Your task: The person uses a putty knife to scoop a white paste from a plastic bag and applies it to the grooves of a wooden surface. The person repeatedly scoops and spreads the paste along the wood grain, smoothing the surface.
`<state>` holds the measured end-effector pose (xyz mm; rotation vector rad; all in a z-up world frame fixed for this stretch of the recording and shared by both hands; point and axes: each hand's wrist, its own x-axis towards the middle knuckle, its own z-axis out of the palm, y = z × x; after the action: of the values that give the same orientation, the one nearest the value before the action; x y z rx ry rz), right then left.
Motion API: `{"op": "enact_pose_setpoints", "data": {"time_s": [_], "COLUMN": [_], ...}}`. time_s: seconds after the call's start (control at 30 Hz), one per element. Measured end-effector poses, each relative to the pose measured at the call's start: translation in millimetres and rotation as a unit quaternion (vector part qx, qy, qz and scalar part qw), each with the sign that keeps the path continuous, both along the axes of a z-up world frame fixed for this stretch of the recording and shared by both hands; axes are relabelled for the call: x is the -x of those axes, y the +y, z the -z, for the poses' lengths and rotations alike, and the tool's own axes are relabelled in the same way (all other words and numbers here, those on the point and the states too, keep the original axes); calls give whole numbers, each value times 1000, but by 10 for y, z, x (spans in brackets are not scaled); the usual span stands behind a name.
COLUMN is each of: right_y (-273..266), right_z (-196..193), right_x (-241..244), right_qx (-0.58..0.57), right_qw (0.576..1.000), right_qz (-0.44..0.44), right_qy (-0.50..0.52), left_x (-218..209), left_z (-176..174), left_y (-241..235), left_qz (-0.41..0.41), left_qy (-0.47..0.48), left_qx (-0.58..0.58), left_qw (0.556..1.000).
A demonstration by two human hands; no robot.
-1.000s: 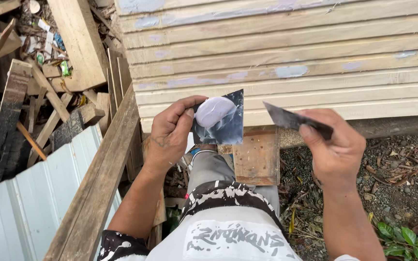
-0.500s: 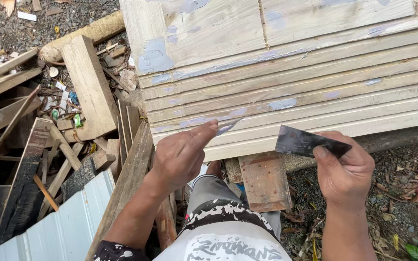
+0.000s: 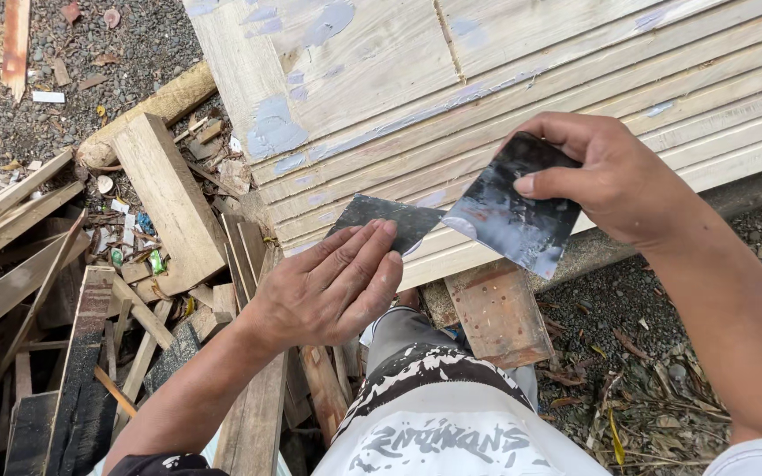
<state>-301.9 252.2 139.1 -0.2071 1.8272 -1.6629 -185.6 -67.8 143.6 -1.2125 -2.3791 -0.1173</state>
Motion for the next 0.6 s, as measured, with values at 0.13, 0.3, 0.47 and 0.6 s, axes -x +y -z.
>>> {"op": "enact_pose_setpoints", "data": {"time_s": [0.13, 0.3, 0.47, 0.6], "right_y": [-177, -313, -356, -258], "right_z": [86, 105, 83, -52], "right_x": [91, 85, 97, 12], "right_qx": [41, 35, 26, 5], "right_qw": [998, 996, 995, 998], "right_qz": [-10, -31, -44, -66], "right_qy": [-48, -78, -83, 14], "left_x": [54, 117, 140, 140], "left_z": [-14, 22, 97, 184], "left_y": [-16, -48, -67, -21], "left_qz": [24, 22, 12, 0], "left_qy": [8, 7, -17, -60], "left_qx": [-14, -5, -29, -137], "left_qw": [1000, 1000, 999, 989]}}
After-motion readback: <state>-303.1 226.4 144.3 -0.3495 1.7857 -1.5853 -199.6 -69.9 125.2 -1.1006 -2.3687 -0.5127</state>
